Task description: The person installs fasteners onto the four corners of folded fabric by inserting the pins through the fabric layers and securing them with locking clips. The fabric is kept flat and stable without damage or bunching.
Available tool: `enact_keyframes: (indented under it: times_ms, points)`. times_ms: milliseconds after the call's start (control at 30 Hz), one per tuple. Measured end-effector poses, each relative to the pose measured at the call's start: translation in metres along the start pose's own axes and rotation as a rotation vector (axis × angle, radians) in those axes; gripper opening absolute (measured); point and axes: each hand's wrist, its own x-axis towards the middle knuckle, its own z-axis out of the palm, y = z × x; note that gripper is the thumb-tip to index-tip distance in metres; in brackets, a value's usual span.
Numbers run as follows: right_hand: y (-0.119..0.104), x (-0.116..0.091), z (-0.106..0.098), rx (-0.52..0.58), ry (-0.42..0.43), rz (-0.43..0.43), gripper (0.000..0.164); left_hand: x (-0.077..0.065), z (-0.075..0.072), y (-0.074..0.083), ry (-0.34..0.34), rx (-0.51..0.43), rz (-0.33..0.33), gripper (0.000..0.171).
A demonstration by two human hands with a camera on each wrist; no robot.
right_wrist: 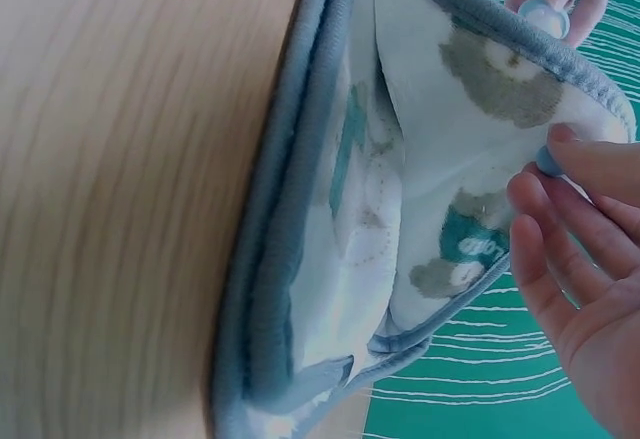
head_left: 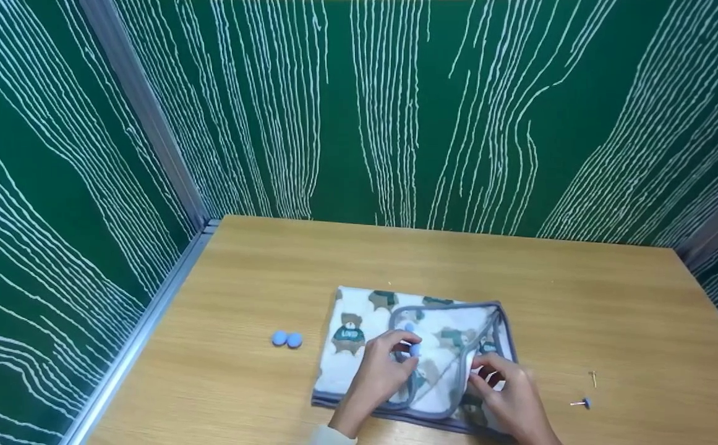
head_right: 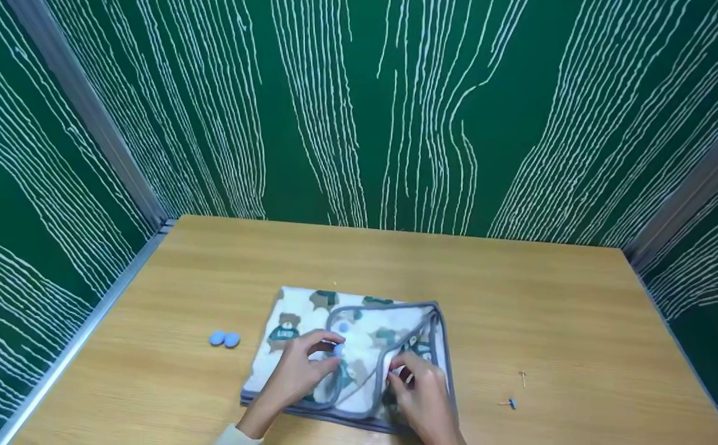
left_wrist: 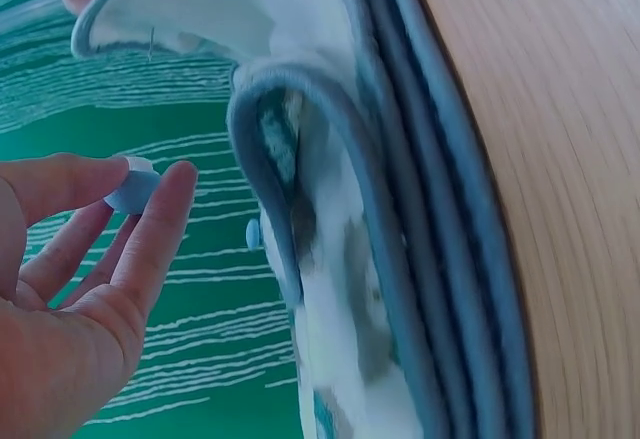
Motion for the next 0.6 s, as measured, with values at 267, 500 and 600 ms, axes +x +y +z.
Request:
enact_keyframes:
  times_ms: [267,500,600]
  points:
    - [-0.005,0.003,-0.004,-0.012,-0.068,0.153,0.025,0.005,0.009,0.008,-0.023,-0.009,0.018,0.028]
    - [-0.007,0.003,-0.004,0.012,-0.075,0.146,0.026,0.005,0.014,0.009,-0.034,-0.001,0.011,0.027]
    - [-0.005,0.0,-0.003,0.022,-0.062,0.129,0.027,0.004,0.017,0.008,-0.036,-0.002,0.007,0.027]
